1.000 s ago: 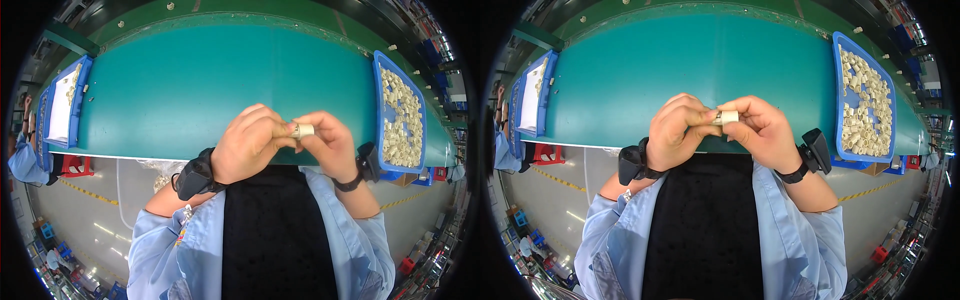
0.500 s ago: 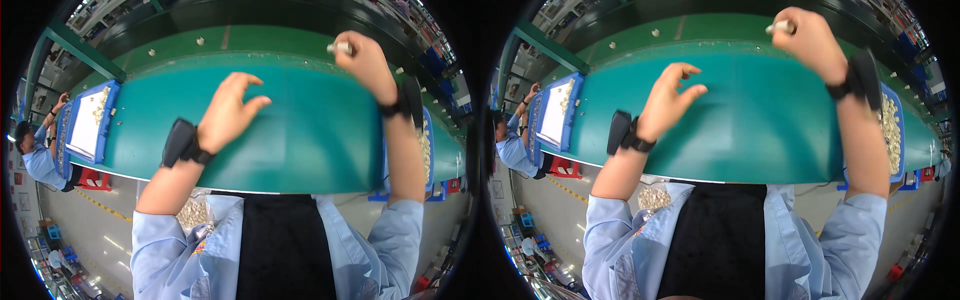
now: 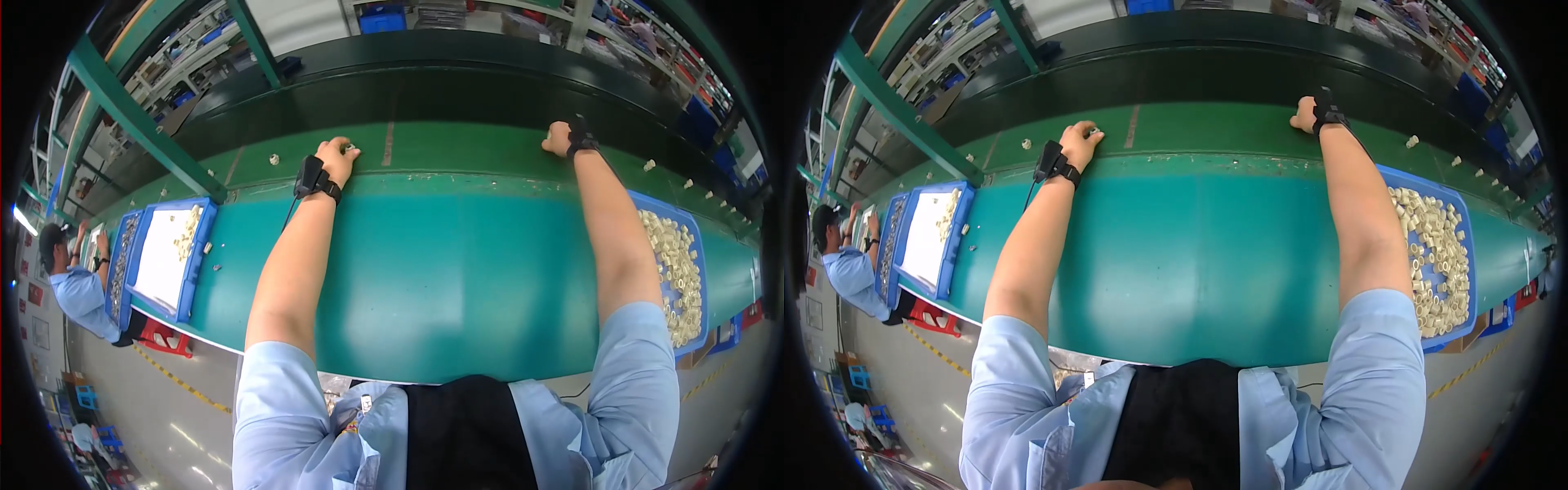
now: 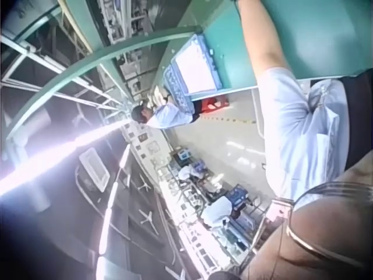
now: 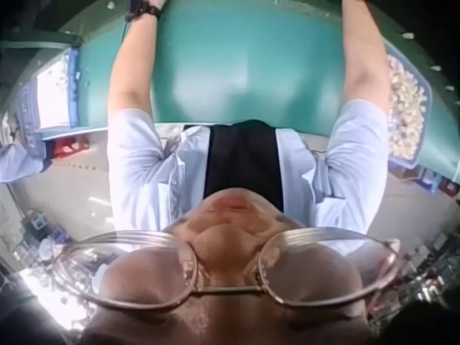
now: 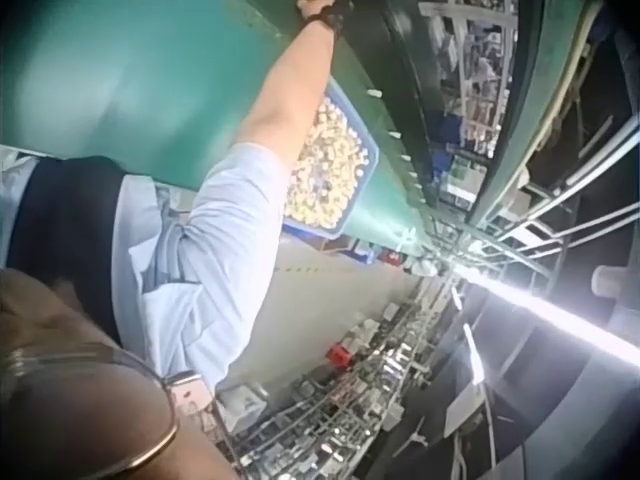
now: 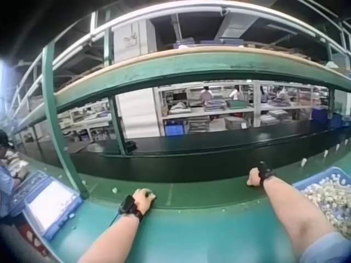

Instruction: Manually assemble small white plastic electronic components on a factory production line.

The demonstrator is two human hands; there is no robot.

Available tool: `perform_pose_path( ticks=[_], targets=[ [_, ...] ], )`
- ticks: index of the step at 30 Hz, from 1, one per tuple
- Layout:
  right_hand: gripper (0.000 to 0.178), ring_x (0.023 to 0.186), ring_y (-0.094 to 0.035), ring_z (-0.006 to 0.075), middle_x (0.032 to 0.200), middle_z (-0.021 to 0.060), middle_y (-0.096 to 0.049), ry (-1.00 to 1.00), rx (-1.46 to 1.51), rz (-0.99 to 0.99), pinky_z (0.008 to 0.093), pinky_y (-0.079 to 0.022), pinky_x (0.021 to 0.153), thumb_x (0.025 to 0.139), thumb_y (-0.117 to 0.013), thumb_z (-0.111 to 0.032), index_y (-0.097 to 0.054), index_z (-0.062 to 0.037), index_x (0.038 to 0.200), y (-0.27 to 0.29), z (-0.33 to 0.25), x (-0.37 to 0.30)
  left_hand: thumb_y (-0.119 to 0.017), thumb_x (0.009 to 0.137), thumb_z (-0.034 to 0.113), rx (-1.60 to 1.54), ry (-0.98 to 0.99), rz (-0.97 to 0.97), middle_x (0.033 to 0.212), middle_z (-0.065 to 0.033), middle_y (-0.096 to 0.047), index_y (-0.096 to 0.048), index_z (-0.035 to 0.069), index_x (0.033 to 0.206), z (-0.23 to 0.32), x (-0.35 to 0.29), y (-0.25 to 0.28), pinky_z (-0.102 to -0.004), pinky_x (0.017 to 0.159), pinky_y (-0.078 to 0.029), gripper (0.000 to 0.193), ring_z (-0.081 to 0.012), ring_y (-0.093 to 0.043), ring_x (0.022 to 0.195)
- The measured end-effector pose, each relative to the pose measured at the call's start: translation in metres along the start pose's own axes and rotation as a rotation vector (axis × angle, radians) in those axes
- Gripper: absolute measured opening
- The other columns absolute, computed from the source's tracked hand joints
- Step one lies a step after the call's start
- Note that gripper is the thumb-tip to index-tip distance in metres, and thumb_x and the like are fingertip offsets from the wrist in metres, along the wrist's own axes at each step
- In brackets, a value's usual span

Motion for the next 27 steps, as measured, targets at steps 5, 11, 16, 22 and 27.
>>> perform_pose_path(
  ticks=[5, 11, 16, 22, 27],
  targets=[
    [0.045, 0.085, -0.062, 0.0309, 0.087, 0.0191, -0.064, 0.073, 0.086, 0.221, 0.0373, -0.048, 0.077, 0.072, -0.064, -0.040, -0.064, -0.0001, 0.092, 0.008, 0.044, -0.008, -0.069, 0.075, 0.023, -0.135, -0.035, -0.084, 0.078, -0.0097, -0.064, -0.062, 0.004, 0.097, 0.030, -0.001, -0.008, -0.0323, 0.069, -0.048, 0.030, -0.0233, -0.061, 0.074],
    [0.033, 0.085, -0.061, 0.0288, 0.091, 0.0195, -0.063, 0.126, 0.294, -0.011, 0.0348, -0.048, 0.074, 0.081, -0.059, -0.025, -0.060, 0.0043, 0.097, 0.091, 0.069, -0.137, -0.067, 0.079, 0.017, -0.506, -0.060, -0.172, 0.076, -0.0028, -0.063, -0.061, 0.001, 0.096, 0.072, -0.058, 0.015, -0.0220, 0.064, -0.046, 0.025, -0.0093, -0.057, 0.069],
    [0.034, 0.089, -0.059, 0.0334, 0.094, 0.0193, -0.061, -0.209, -0.052, 0.063, 0.0400, -0.046, 0.079, 0.079, -0.062, -0.020, -0.055, 0.0023, 0.103, 0.014, 0.136, -0.269, -0.065, 0.081, 0.014, -0.867, -0.092, -0.503, 0.082, -0.0026, -0.064, -0.061, -0.001, 0.098, 0.124, -0.125, 0.034, -0.0207, 0.065, -0.046, 0.023, -0.0061, -0.056, 0.072],
    [0.033, 0.087, -0.059, 0.0312, 0.096, 0.0180, -0.061, -0.257, 0.209, 0.096, 0.0366, -0.046, 0.076, 0.079, -0.061, -0.019, -0.054, -0.0005, 0.106, -0.013, 0.127, -0.306, -0.065, 0.082, 0.017, -0.810, -0.122, -0.703, 0.083, -0.0037, -0.064, -0.062, 0.000, 0.101, 0.159, -0.181, 0.055, -0.0218, 0.067, -0.045, 0.026, -0.0074, -0.056, 0.073],
    [0.025, 0.076, -0.059, 0.0232, 0.085, 0.0151, -0.061, -0.333, 0.370, 0.205, 0.0315, -0.046, 0.067, 0.081, -0.060, -0.014, -0.055, 0.0009, 0.100, -0.015, 0.139, -0.305, -0.064, 0.082, 0.019, -0.771, -0.188, -0.758, 0.084, -0.0056, -0.062, -0.063, 0.003, 0.103, 0.171, -0.214, 0.066, -0.0235, 0.068, -0.045, 0.026, -0.0106, -0.056, 0.075]
  ],
)
Point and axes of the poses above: each hand's wrist, its own x-axis towards the middle knuckle, its own y-axis out of the back of the hand, z = x × y, the point moved 1 cm from there along x, towards the middle knuckle
